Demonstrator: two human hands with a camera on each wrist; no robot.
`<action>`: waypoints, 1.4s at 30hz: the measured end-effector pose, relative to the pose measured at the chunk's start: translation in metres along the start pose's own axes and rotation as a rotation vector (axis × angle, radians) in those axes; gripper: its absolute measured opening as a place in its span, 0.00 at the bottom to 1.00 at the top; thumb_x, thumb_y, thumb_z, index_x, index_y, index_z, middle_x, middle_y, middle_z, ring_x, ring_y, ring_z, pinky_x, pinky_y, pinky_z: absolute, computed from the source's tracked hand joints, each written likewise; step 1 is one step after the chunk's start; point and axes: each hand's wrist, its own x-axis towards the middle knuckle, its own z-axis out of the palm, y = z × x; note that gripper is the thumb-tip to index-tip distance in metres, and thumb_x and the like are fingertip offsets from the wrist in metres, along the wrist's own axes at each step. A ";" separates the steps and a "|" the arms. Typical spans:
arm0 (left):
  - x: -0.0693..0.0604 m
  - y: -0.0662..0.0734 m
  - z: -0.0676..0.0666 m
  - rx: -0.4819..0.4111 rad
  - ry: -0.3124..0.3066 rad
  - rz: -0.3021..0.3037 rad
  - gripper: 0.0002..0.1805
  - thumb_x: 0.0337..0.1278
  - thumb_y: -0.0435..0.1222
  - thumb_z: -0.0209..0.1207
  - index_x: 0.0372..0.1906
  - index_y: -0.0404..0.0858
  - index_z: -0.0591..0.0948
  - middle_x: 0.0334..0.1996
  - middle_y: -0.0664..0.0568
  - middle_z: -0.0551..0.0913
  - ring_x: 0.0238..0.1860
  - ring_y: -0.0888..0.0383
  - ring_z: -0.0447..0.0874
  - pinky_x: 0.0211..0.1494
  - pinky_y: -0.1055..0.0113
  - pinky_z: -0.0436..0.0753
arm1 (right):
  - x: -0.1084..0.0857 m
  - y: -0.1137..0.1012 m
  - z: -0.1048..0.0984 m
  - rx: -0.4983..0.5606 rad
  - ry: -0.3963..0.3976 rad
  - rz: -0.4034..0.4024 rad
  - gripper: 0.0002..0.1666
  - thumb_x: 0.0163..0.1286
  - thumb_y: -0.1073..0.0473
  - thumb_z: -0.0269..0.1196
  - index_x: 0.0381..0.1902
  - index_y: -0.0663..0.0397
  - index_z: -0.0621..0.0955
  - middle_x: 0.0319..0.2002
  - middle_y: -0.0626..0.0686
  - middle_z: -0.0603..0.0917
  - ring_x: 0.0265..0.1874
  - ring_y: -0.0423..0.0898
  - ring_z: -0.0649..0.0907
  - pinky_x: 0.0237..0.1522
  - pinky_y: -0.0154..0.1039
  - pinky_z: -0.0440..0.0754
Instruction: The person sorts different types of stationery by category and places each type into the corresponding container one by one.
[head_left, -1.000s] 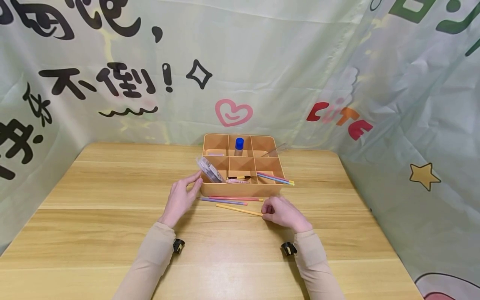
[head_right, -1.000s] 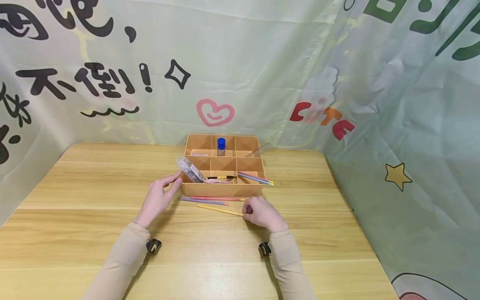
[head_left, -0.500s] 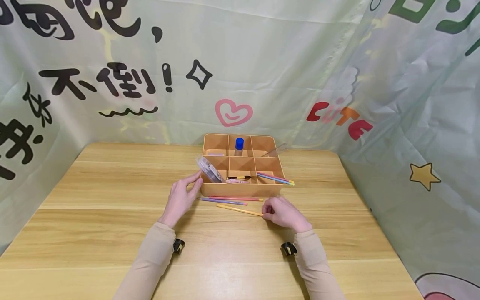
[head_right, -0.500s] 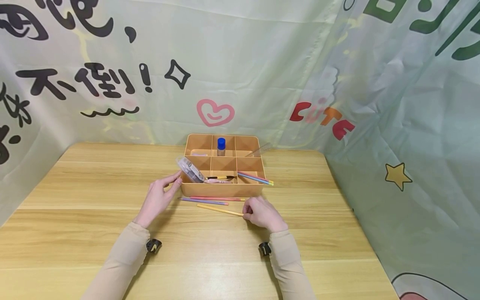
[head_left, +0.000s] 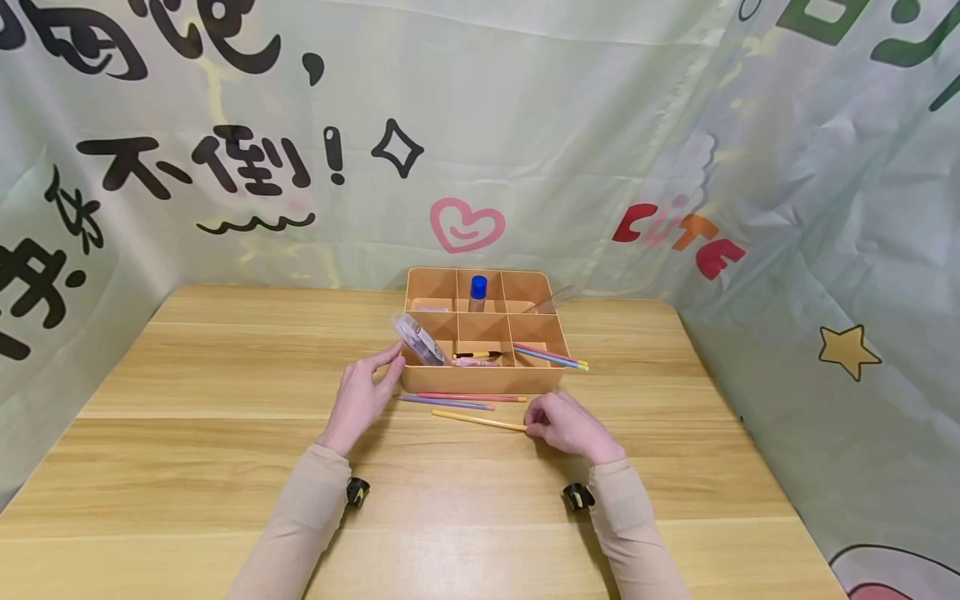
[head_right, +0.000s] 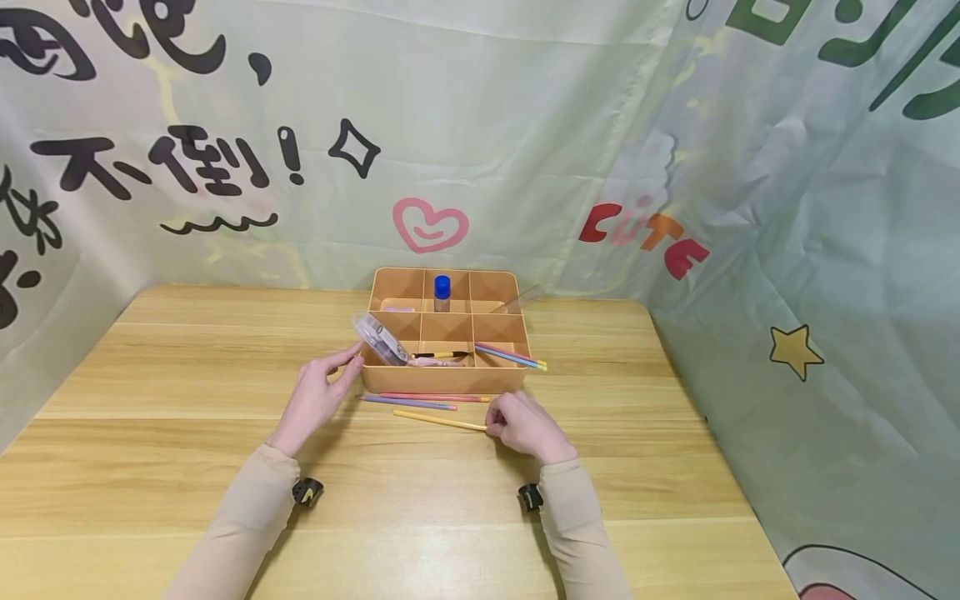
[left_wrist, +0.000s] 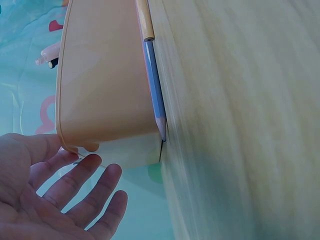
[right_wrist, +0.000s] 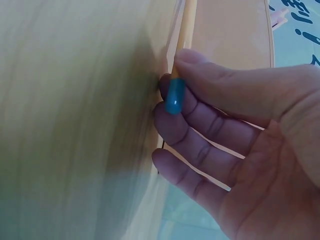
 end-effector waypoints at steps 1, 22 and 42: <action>0.000 0.000 0.000 0.001 0.000 0.000 0.22 0.75 0.41 0.54 0.67 0.39 0.76 0.66 0.44 0.77 0.70 0.39 0.73 0.75 0.42 0.69 | 0.000 0.000 0.000 0.000 0.002 -0.002 0.05 0.64 0.67 0.69 0.29 0.54 0.85 0.27 0.46 0.85 0.27 0.35 0.77 0.33 0.29 0.78; 0.000 0.001 0.000 0.001 0.002 0.002 0.22 0.75 0.42 0.54 0.67 0.39 0.76 0.66 0.44 0.78 0.69 0.39 0.73 0.75 0.42 0.70 | -0.001 -0.002 -0.006 0.089 0.223 -0.102 0.04 0.67 0.69 0.65 0.37 0.61 0.86 0.35 0.52 0.89 0.34 0.41 0.84 0.39 0.33 0.85; 0.000 0.000 0.000 -0.002 -0.003 0.002 0.22 0.75 0.41 0.54 0.67 0.38 0.76 0.66 0.43 0.78 0.69 0.39 0.73 0.75 0.42 0.70 | -0.011 -0.017 -0.024 0.199 0.446 -0.280 0.06 0.68 0.71 0.64 0.37 0.58 0.86 0.34 0.53 0.89 0.35 0.42 0.85 0.40 0.35 0.86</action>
